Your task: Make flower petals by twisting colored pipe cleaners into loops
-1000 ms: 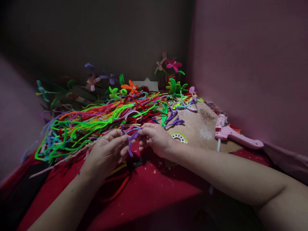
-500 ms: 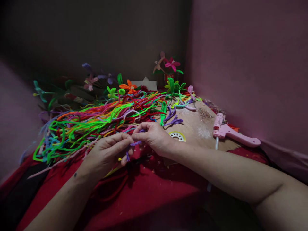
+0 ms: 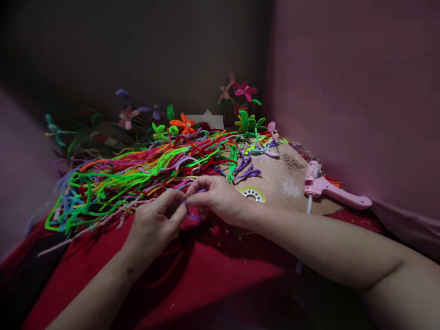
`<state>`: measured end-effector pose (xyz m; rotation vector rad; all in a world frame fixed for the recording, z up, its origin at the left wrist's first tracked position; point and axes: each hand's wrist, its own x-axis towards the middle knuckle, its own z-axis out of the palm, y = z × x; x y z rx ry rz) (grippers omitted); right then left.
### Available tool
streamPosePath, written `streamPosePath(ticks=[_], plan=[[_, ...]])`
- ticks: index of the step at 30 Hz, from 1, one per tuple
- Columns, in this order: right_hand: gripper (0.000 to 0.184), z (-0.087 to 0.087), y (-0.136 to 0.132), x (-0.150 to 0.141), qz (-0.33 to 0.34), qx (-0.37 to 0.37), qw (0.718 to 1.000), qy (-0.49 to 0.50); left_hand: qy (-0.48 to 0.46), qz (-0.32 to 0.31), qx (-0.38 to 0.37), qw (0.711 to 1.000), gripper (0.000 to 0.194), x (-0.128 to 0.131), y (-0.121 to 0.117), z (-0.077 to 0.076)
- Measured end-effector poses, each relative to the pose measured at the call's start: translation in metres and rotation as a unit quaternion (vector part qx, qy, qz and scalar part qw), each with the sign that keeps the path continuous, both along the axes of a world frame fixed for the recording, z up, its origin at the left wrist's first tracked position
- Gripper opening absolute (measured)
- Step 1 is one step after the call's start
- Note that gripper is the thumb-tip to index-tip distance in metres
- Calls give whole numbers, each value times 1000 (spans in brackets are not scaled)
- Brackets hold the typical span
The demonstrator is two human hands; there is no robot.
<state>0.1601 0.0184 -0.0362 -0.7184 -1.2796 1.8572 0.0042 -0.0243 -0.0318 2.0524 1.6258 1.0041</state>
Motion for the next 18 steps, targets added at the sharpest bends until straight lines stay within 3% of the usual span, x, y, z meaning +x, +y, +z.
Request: streamPosePath(ticks=[3, 9, 15, 18], plan=[[14, -4, 2, -1, 27, -41, 998, 38, 149, -17, 115, 982, 16, -6, 1, -8], [11, -6, 8, -1, -47, -53, 996, 62, 278, -91, 154, 944, 28, -13, 3, -7], [18, -7, 11, -2, -74, -107, 987, 90, 363, -30, 268, 892, 20, -7, -10, 2], [22, -5, 17, -2, -95, -162, 973, 132, 374, -48, 289, 880, 17, -5, -12, -1]])
